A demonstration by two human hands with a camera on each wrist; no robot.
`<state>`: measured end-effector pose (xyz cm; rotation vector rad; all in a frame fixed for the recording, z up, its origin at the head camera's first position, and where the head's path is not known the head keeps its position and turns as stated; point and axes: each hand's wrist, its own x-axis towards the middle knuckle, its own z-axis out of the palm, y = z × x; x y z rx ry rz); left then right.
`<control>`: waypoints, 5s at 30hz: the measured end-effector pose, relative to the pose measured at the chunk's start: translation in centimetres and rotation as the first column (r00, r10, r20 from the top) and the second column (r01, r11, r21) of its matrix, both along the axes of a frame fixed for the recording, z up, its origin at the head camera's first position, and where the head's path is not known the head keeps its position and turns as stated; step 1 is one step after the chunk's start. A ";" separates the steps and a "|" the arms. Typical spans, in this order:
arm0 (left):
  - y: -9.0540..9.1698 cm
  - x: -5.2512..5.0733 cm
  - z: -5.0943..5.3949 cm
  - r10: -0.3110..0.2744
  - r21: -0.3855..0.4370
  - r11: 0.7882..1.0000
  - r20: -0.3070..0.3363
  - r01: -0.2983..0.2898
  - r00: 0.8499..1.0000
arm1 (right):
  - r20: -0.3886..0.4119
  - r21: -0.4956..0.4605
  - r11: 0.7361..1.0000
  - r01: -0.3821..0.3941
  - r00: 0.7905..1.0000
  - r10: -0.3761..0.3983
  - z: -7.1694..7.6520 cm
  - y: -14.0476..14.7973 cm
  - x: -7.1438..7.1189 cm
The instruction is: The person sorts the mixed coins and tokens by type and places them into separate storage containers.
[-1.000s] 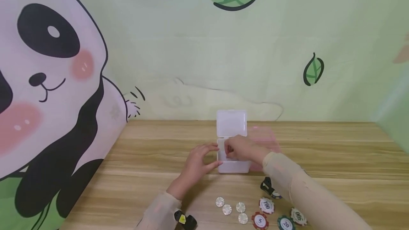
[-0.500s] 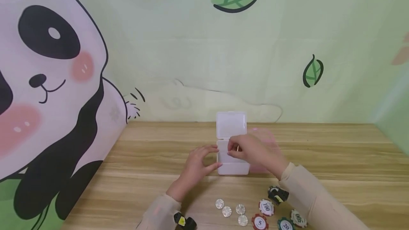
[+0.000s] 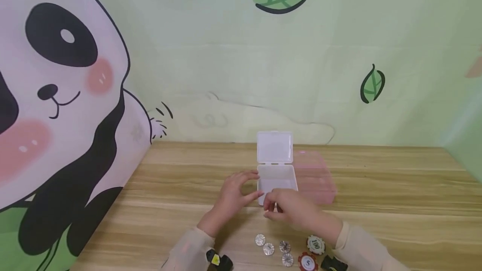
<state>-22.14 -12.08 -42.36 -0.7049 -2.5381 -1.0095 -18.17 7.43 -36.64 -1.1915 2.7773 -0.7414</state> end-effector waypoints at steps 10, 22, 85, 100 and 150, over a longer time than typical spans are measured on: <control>0.1 0.1 -0.1 0.001 0.000 1.000 -0.013 -0.001 1.000 | -0.069 0.120 0.993 -0.017 0.997 0.025 -2.1 -1.2 1.9; -0.1 -0.1 -0.1 -0.009 0.008 1.000 -0.020 0.010 1.000 | -0.145 0.256 0.966 0.040 0.989 -0.003 -3.6 -2.6 2.8; -0.1 0.0 0.3 -0.009 0.004 1.000 -0.032 0.009 0.999 | -0.020 0.159 0.987 -0.008 1.000 0.011 -1.9 -3.0 2.3; -0.2 0.1 0.0 -0.009 0.011 1.000 0.018 0.009 1.000 | -0.024 0.085 0.996 -0.004 1.000 0.007 1.1 -1.9 0.7; -0.1 -0.1 -0.2 -0.013 0.021 1.000 0.026 0.013 1.000 | 0.195 0.044 0.972 0.231 0.952 -0.235 0.1 -0.6 -7.2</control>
